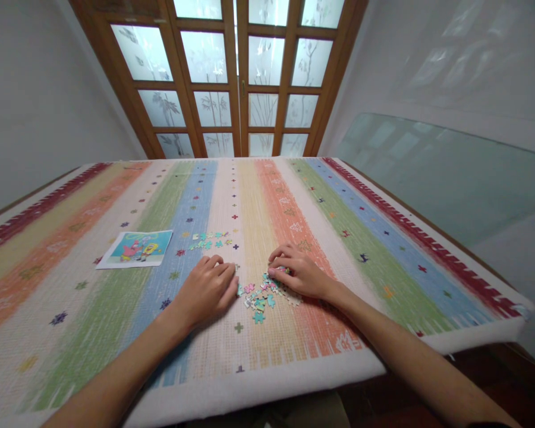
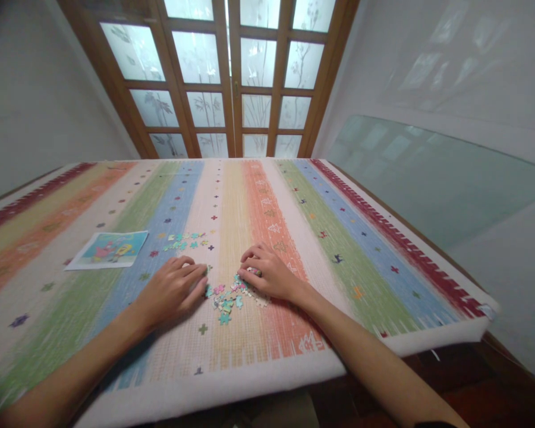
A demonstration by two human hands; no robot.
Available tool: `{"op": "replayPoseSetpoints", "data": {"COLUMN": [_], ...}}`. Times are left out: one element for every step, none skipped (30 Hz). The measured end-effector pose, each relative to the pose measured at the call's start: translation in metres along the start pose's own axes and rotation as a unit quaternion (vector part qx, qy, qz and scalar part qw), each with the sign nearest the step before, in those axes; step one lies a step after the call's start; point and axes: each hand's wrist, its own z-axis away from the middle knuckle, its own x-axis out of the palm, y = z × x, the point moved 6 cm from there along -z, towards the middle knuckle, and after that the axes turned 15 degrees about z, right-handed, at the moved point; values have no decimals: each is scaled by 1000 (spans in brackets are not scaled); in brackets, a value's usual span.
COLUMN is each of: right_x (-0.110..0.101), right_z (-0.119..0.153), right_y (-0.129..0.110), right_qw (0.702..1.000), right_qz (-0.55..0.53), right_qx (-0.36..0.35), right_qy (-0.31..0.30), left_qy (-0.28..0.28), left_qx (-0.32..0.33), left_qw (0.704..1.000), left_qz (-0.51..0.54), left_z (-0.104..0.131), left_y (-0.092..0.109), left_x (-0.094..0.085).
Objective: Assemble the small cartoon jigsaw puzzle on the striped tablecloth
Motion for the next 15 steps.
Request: {"op": "replayPoseSetpoints", "data": {"right_x": [0, 0, 0, 0, 0, -1, -1, -2, -2, -3, -3, -3, -3, -3, -3], "right_z": [0, 0, 0, 0, 0, 0, -1, -1, -1, -1, -1, -1, -1, -1, -1], "right_y": [0, 1, 1, 1, 2, 2, 2, 2, 2, 1, 1, 1, 0, 0, 1], "right_qw": [1000, 1000, 1000, 1000, 1000, 1000, 1000, 1000, 1000, 1000, 1000, 1000, 1000, 1000, 1000], "right_qz": [0, 1, 1, 1, 2, 3, 4, 6, 8, 10, 11, 13, 15, 17, 19], "right_qx": [1, 2, 3, 5, 6, 7, 9, 9, 8, 7, 6, 6, 5, 5, 6], "right_qy": [-2, -2, -2, -2, -1, 0, 0, -1, -2, -2, -3, -5, -6, -8, -10], "left_qy": [5, 8, 8, 8, 4, -3, -12, -23, -31, -37, -36, -29, -18, -6, 7], "left_qx": [-6, -9, -7, 0, 9, 17, 24, 28, 30, 29, 25, 19, 12, 4, -3], "left_qw": [1000, 999, 999, 999, 999, 1000, 1000, 999, 999, 999, 999, 999, 1000, 1000, 1000], "left_qz": [-16, -30, -39, -41, -35, -23, -9, 3, 9, 7, 1, -5, -8, -10, -12], "left_z": [1, 1, 1, 1, 1, 1, 1, 1, 1, 1, 2, 2, 3, 5, 6], "left_y": [-2, -4, -4, -3, 0, 3, 7, 10, 13, 14, 14, 13, 10, 6, 2], "left_x": [-1, -2, -4, -5, -5, -5, -4, -2, 1, 3, 5, 7, 7, 7, 6]}}
